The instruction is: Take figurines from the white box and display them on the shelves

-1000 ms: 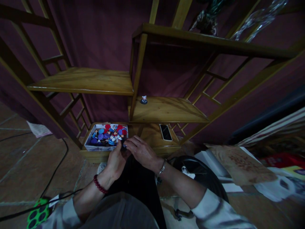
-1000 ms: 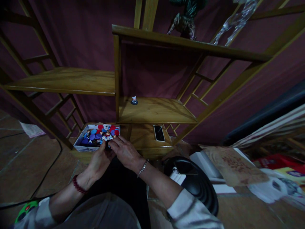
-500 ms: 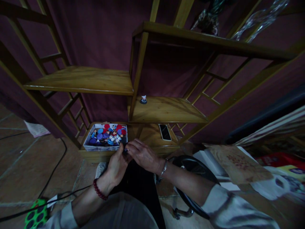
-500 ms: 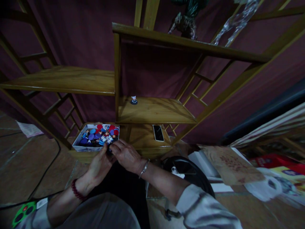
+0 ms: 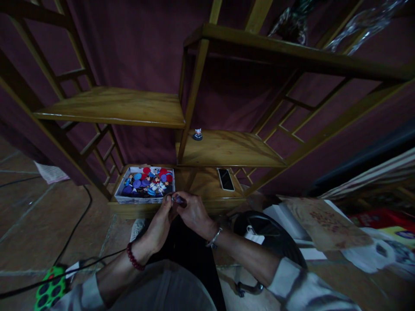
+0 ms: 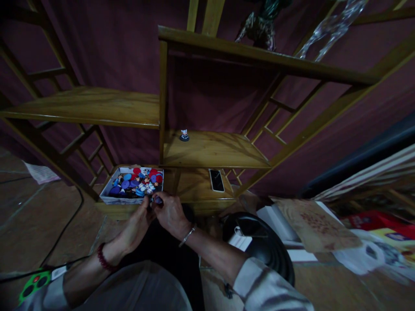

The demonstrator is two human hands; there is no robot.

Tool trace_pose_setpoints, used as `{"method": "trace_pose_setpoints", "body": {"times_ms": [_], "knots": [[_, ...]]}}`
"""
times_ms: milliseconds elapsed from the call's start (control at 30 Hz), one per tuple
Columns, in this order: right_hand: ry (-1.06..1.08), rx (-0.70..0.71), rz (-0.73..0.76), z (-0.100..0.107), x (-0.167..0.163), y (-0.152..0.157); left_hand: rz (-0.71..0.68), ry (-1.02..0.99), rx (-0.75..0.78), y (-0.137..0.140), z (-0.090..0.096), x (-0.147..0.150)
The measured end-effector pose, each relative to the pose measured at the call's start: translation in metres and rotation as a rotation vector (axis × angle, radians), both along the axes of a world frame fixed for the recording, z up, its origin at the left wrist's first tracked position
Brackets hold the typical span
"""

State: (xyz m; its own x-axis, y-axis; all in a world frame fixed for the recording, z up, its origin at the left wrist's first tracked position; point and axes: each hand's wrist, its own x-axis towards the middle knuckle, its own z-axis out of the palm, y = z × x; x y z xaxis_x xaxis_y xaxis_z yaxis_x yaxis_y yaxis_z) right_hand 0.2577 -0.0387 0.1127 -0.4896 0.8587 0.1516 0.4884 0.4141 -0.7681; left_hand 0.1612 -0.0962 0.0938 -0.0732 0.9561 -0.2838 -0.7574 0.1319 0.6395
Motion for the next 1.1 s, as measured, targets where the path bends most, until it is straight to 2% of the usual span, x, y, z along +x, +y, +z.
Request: {"method": "trace_pose_setpoints", "body": {"times_ms": [133,267,367,533,767,867,1000,1100], "knots": [[0.029,-0.062,-0.028,-0.002,-0.001,0.000,-0.018,0.055,0.040,-0.001,-0.002,-0.001],[0.016,-0.021,-0.016,0.004,-0.002,-0.001,-0.027,0.048,0.023,0.000,0.002,-0.001],[-0.032,0.111,0.033,0.006,0.000,-0.002,-0.023,-0.011,-0.011,0.000,0.008,-0.001],[-0.096,0.381,0.169,0.000,0.007,0.000,-0.047,-0.150,-0.042,0.001,0.014,-0.003],[-0.197,0.557,0.369,0.006,0.015,0.005,-0.146,-0.282,-0.007,0.003,0.017,-0.004],[-0.164,0.492,0.319,0.006,0.015,0.005,-0.105,-0.227,-0.026,0.003,0.017,-0.003],[-0.055,0.285,0.116,0.004,0.011,0.002,-0.068,-0.099,-0.015,0.002,0.015,0.000],[-0.008,0.144,0.045,0.004,0.008,-0.001,-0.053,-0.018,-0.003,0.001,0.012,0.001]]}}
